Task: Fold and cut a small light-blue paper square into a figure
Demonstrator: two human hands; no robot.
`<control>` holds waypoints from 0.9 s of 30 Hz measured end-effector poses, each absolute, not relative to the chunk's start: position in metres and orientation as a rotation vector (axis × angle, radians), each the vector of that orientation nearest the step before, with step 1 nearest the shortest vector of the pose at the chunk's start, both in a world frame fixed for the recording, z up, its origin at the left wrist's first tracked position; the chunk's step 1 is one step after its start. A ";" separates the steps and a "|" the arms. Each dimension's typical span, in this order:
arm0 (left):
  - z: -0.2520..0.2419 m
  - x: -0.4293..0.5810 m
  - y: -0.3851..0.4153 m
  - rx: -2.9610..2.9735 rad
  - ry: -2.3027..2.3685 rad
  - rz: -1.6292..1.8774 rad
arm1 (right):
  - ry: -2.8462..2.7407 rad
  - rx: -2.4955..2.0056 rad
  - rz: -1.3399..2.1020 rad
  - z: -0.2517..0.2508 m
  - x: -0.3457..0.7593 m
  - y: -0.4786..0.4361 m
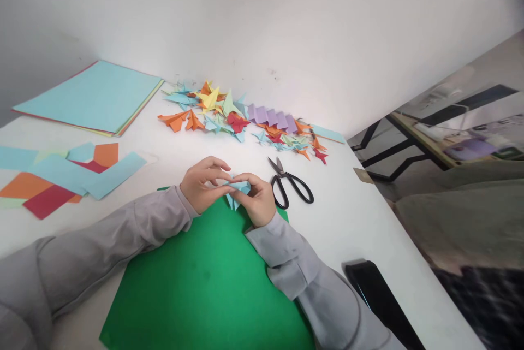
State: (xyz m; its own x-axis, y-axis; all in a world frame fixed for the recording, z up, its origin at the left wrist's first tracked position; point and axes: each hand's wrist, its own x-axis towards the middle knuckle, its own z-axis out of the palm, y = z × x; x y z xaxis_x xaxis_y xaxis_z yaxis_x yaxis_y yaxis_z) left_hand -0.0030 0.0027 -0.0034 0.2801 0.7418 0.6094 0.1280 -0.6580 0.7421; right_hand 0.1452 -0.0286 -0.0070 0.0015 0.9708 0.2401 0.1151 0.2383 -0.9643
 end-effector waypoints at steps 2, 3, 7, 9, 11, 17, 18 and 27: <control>-0.004 -0.004 0.003 2.062 0.716 1.439 | -1.402 -1.090 0.955 -0.008 0.146 -0.028; -0.004 -0.004 0.003 2.092 0.692 1.450 | -1.417 -1.082 0.946 -0.008 0.146 -0.028; -0.005 -0.004 0.003 2.156 0.648 1.467 | -1.464 -1.069 0.925 -0.008 0.145 -0.028; -0.004 -0.004 0.002 2.170 0.634 1.495 | -1.467 -1.071 0.930 -0.007 0.145 -0.029; -0.002 -0.003 0.001 2.186 0.612 1.528 | -1.471 -1.080 0.940 -0.006 0.144 -0.029; 0.002 -0.002 -0.005 2.244 0.566 1.568 | -1.515 -1.113 0.962 -0.008 0.144 -0.030; 0.003 -0.002 -0.006 2.253 0.568 1.564 | -1.526 -1.111 0.957 -0.008 0.144 -0.030; 0.008 -0.002 -0.009 2.264 0.590 1.561 | -1.616 -1.068 0.910 -0.008 0.144 -0.030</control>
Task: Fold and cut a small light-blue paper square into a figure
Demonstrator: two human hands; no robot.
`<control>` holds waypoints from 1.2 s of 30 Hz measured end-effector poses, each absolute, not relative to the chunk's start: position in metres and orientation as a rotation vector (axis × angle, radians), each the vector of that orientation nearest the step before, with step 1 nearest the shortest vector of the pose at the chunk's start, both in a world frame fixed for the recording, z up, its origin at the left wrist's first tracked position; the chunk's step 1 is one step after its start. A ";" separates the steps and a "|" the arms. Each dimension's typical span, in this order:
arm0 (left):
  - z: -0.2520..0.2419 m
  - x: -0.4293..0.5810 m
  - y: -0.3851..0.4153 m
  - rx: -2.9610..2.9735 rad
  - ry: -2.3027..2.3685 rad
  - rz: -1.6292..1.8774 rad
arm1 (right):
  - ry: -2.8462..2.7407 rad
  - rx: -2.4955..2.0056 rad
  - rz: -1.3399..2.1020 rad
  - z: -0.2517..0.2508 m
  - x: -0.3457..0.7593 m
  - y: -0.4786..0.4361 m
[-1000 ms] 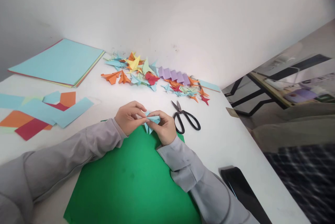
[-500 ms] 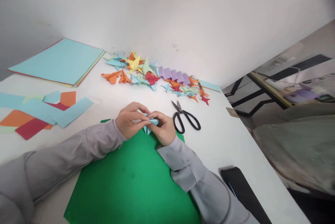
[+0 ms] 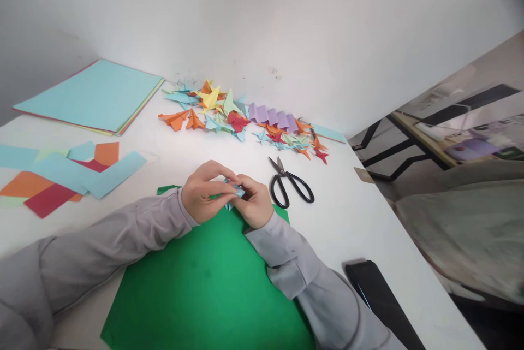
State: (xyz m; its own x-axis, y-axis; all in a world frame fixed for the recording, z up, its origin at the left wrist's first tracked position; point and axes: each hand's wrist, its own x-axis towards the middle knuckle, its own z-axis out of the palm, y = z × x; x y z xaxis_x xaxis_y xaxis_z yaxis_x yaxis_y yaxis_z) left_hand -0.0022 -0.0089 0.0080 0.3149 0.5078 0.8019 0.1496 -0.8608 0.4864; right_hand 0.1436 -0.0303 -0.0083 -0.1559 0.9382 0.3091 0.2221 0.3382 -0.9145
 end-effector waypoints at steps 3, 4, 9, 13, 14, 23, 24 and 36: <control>0.010 0.000 -0.010 2.239 0.509 1.566 | -1.641 -1.044 0.918 -0.007 0.143 -0.030; 0.010 0.000 -0.011 2.229 0.493 1.567 | -1.648 -1.039 0.919 -0.007 0.143 -0.030; 0.013 0.001 -0.016 2.210 0.533 1.559 | -1.682 -1.008 0.912 -0.006 0.143 -0.031; 0.015 0.002 -0.019 2.196 0.542 1.562 | -1.725 -1.004 0.889 -0.006 0.143 -0.031; 0.015 0.002 -0.020 2.188 0.536 1.566 | -1.734 -1.002 0.881 -0.007 0.143 -0.031; 0.015 0.002 -0.017 2.176 0.589 1.472 | -1.602 -1.064 0.962 -0.011 0.146 -0.030; 0.014 0.001 -0.017 2.196 0.565 1.482 | -1.576 -1.063 0.982 -0.011 0.146 -0.030; 0.009 0.002 -0.014 2.258 0.446 1.565 | -1.541 -1.019 1.034 -0.005 0.143 -0.030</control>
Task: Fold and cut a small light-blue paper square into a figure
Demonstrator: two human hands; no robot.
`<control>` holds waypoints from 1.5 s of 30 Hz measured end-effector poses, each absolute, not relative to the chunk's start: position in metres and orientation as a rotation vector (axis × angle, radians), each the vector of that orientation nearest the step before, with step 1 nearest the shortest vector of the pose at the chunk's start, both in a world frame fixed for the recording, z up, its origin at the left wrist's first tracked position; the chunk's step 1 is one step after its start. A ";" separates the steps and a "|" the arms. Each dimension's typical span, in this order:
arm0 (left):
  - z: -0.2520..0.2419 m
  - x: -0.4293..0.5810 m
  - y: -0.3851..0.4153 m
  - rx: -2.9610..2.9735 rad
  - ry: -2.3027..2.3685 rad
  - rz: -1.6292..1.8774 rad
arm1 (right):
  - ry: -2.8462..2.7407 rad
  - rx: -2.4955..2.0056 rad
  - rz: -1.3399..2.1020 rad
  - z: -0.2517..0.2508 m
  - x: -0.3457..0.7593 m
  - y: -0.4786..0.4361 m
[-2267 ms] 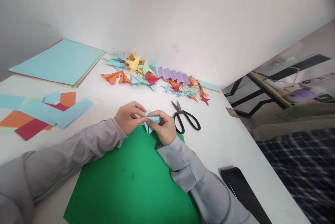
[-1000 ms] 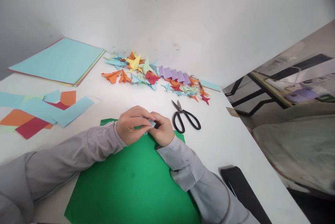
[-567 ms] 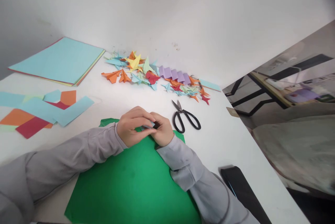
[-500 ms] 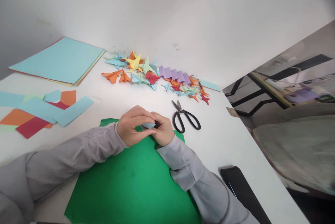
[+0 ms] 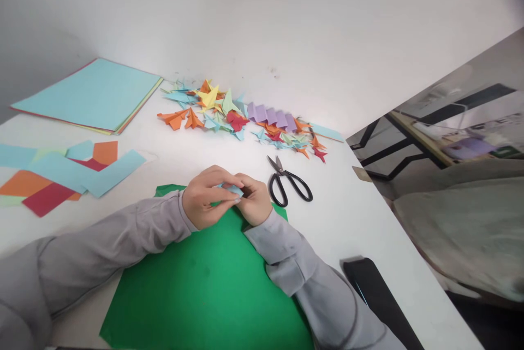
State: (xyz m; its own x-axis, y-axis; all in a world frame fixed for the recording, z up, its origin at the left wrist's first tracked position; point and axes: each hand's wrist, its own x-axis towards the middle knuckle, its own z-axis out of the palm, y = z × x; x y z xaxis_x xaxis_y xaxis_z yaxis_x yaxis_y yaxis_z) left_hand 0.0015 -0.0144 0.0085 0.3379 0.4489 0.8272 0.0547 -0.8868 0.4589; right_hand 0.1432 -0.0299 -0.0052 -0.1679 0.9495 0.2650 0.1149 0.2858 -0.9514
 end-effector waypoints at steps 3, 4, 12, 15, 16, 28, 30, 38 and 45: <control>0.012 0.001 -0.016 2.257 0.442 1.522 | -1.603 -1.018 0.983 -0.005 0.143 -0.031; 0.013 0.001 -0.016 2.258 0.447 1.506 | -1.619 -1.018 0.964 -0.005 0.143 -0.031; 0.010 -0.002 -0.014 2.054 0.549 1.536 | -1.459 -1.066 1.028 -0.007 0.144 -0.029; 0.006 -0.004 -0.009 1.790 0.777 1.532 | -1.286 -1.122 1.055 -0.008 0.145 -0.026; 0.005 -0.004 -0.007 1.728 0.816 1.518 | -1.254 -1.136 1.051 -0.008 0.146 -0.025; 0.000 0.003 -0.002 1.471 0.798 1.209 | -1.236 -1.063 1.048 -0.009 0.147 -0.024; 0.002 0.002 -0.002 1.444 0.779 1.229 | -1.250 -1.073 1.013 -0.008 0.146 -0.025; 0.006 0.004 -0.004 1.325 0.849 1.185 | -1.208 -1.074 1.020 -0.008 0.146 -0.024; 0.007 0.003 -0.003 1.293 0.845 1.159 | -1.189 -1.016 1.057 -0.008 0.146 -0.024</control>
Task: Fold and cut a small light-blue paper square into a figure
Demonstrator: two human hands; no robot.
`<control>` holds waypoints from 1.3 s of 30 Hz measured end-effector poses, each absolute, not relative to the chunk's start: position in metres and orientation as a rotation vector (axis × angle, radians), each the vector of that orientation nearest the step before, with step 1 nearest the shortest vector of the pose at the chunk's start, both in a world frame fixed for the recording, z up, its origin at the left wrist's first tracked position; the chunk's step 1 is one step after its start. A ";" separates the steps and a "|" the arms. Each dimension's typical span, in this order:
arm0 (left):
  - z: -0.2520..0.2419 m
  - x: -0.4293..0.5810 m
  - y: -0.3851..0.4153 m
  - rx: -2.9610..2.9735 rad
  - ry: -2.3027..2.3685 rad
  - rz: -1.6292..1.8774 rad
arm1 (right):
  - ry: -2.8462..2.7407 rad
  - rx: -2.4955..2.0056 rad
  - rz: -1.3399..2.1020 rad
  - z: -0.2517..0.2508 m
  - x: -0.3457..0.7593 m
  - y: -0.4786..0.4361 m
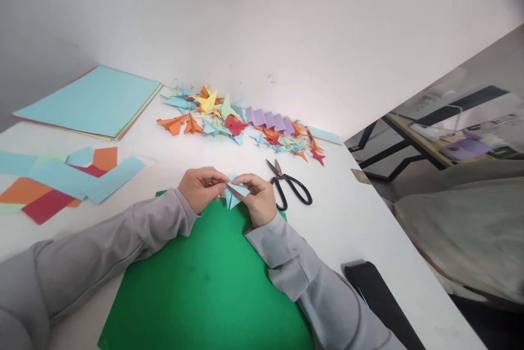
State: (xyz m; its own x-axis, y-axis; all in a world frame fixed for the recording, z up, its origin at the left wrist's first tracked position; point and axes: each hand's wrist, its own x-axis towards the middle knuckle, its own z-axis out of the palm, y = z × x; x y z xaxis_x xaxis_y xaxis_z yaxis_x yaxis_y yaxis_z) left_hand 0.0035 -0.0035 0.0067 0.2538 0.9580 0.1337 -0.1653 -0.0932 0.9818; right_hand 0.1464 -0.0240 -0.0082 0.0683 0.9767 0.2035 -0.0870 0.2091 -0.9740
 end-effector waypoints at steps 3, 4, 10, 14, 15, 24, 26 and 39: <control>0.007 0.003 -0.003 1.287 0.803 1.164 | -1.174 -0.982 1.093 -0.007 0.146 -0.024; 0.007 0.003 -0.003 1.285 0.792 1.163 | -1.163 -0.975 1.104 -0.007 0.146 -0.024; 0.007 0.004 -0.005 1.344 0.823 1.151 | -1.120 -0.993 1.112 -0.008 0.146 -0.023; 0.007 0.004 -0.006 1.385 0.871 1.100 | -1.108 -1.004 1.097 -0.009 0.146 -0.023; 0.007 0.004 -0.006 1.385 0.888 1.094 | -1.108 -1.002 1.096 -0.009 0.146 -0.023; 0.007 0.005 -0.008 1.402 0.862 0.961 | -1.048 -1.066 1.078 -0.010 0.145 -0.024; 0.006 0.005 -0.009 1.416 0.854 0.950 | -1.049 -1.075 1.068 -0.010 0.145 -0.023; 0.003 0.006 -0.006 1.385 0.828 0.886 | -0.937 -1.151 1.090 -0.008 0.144 -0.023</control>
State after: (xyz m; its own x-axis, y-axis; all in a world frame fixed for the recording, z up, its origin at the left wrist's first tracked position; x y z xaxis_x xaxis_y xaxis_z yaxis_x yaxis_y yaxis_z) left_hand 0.0060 -0.0064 0.0026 0.4498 0.8928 0.0252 -0.0353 -0.0104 0.9993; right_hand 0.1443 -0.0230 -0.0082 0.2277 0.9735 0.0215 -0.1677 0.0610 -0.9839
